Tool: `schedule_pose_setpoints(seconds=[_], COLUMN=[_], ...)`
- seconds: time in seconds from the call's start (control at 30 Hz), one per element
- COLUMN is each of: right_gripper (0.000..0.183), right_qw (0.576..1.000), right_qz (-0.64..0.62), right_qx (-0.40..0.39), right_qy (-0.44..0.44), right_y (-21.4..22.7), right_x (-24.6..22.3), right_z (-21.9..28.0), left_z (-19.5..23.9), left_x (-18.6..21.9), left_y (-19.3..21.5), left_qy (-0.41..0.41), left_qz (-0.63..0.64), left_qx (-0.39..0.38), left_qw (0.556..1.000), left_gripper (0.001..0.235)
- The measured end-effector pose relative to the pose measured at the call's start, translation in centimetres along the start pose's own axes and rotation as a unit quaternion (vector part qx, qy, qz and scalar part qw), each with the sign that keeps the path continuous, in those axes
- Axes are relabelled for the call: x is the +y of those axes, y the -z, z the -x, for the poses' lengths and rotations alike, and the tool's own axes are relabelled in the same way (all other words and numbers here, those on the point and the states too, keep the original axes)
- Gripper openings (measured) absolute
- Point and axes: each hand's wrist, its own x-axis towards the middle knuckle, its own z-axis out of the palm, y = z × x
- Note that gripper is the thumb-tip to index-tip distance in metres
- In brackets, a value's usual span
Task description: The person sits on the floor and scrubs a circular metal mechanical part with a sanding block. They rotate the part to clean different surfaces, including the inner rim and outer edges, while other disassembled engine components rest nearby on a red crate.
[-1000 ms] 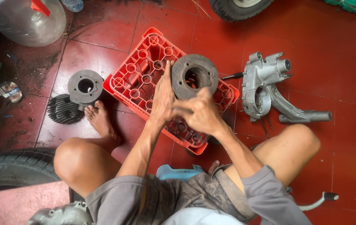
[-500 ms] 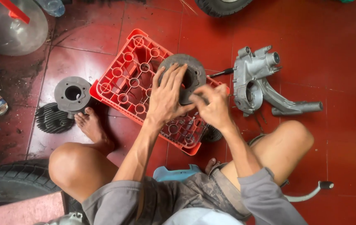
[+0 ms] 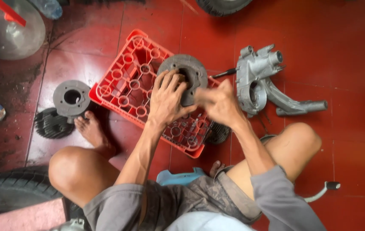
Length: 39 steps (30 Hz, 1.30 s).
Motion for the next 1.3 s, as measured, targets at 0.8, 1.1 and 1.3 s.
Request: schedule_pose_setpoints(seconds=[0.8,1.1,1.3], right_gripper=[0.016,0.019,0.035], right_qw=[0.967,0.890,0.908], right_qz=[-0.041,-0.197,-0.174], right_qx=[0.125,0.182,0.161], right_qy=[-0.216,-0.368,-0.346], right_y=[-2.6,0.5,-1.4], right_x=[-1.8,-4.5,-2.9], right_z=[-0.8,-2.2,-1.7], left_z=[0.0,-0.2,-0.2], left_x=[-0.2,1.6,3.7], left_y=[-0.7,-0.5,-1.3], left_qy=[-0.022,0.009,0.047], left_qz=[0.012,-0.030,-0.095], left_qx=[0.018,0.009,0.017], left_qw=[1.000,0.999,0.994], left_gripper=[0.063,0.058,0.057])
